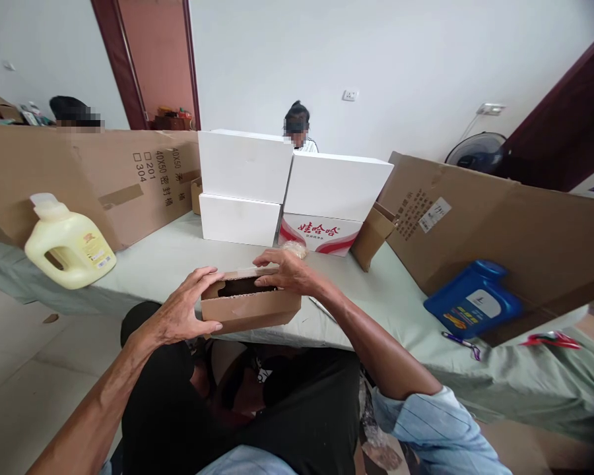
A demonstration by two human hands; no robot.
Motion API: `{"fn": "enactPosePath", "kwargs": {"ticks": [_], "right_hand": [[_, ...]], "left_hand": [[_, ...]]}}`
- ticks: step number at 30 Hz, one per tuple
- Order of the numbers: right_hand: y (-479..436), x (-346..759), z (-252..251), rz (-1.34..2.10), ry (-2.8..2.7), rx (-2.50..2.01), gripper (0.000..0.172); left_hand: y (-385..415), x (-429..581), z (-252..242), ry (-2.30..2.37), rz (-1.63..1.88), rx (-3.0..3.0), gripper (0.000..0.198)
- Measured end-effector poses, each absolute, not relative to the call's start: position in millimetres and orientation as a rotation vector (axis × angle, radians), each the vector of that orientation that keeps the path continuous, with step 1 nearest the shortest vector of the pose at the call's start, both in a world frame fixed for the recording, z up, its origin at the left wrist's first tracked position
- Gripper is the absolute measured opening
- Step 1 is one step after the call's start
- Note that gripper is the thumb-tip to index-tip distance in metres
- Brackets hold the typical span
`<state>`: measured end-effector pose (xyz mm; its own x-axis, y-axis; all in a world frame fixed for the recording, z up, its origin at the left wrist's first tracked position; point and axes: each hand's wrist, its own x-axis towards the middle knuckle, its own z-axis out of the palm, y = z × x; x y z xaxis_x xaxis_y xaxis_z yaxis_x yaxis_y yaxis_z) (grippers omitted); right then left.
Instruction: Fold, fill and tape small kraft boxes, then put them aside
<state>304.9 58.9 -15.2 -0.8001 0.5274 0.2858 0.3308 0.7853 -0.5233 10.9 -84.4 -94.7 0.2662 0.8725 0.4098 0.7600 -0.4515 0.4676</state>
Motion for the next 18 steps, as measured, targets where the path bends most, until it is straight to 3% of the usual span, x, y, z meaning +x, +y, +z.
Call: {"fn": "enactPosePath", "kwargs": {"ticks": [6,18], "right_hand": [[53,282,-19,0.598,-2.493,-0.572,0.004],[57,280,-43,1.131,-2.011,-0.717,0.029]], "left_hand": [[-84,13,-94,1.564,0.918,2.377,0.092],[-96,14,-102,1.539,0.868,2.501,0.081]]}}
